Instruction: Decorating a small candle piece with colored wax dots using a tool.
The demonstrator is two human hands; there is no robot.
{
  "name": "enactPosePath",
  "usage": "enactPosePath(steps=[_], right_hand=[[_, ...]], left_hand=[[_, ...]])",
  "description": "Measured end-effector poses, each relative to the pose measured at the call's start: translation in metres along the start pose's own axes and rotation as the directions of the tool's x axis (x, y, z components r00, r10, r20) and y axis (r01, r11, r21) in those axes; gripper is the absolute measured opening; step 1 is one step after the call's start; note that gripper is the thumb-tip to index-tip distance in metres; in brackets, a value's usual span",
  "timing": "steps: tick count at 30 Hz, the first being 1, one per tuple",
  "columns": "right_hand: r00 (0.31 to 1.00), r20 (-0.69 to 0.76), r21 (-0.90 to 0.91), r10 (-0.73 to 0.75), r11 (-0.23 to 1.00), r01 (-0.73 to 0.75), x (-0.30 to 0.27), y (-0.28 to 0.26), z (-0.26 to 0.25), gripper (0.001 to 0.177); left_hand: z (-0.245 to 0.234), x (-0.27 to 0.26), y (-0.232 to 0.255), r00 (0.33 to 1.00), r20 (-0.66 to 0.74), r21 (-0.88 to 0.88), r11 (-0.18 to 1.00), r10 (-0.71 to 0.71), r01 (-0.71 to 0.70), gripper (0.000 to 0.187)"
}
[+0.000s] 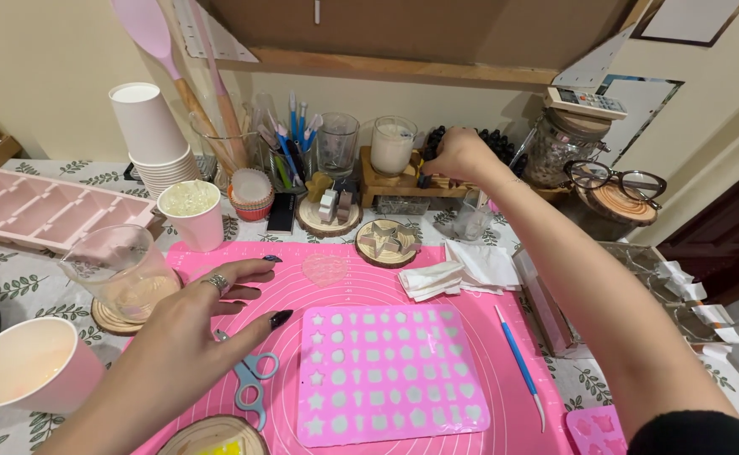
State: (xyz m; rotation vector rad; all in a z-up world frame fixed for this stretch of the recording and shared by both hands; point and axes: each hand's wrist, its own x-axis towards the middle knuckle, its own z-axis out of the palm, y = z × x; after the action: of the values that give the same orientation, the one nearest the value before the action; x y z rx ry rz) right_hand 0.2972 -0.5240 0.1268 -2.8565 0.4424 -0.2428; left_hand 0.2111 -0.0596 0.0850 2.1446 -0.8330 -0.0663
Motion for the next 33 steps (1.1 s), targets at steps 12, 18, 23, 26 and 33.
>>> enactPosePath(steps=[12, 18, 23, 26, 33], right_hand=[[0.977, -0.211, -0.047, -0.033, 0.999, 0.024, -0.032, 0.088, -0.096, 0.029], [0.966, -0.050, -0.243, 0.253, 0.935, -0.258, -0.049, 0.098, -0.085, 0.027], [0.982, -0.130, -0.165, 0.133, 0.974, -0.154, -0.035, 0.133, -0.052, 0.023], [0.976, -0.219, -0.083, 0.013, 0.996, -0.032, -0.033, 0.131, -0.045, 0.030], [0.968, -0.247, -0.031, -0.038, 0.999, 0.031, -0.023, 0.131, -0.027, 0.031]], left_hand=[[0.003, 0.007, -0.008, 1.000, 0.012, -0.037, 0.999, 0.016, -0.016, 0.063], [0.014, 0.011, -0.006, 1.000, 0.021, -0.051, 0.999, 0.019, -0.018, 0.062], [0.014, 0.009, 0.001, 0.999, 0.023, -0.039, 0.998, 0.043, -0.042, 0.064], [0.010, 0.010, -0.002, 0.998, 0.016, -0.009, 0.998, 0.061, -0.061, 0.064], [0.011, 0.012, -0.007, 0.998, 0.026, -0.027, 0.998, 0.053, -0.052, 0.065]])
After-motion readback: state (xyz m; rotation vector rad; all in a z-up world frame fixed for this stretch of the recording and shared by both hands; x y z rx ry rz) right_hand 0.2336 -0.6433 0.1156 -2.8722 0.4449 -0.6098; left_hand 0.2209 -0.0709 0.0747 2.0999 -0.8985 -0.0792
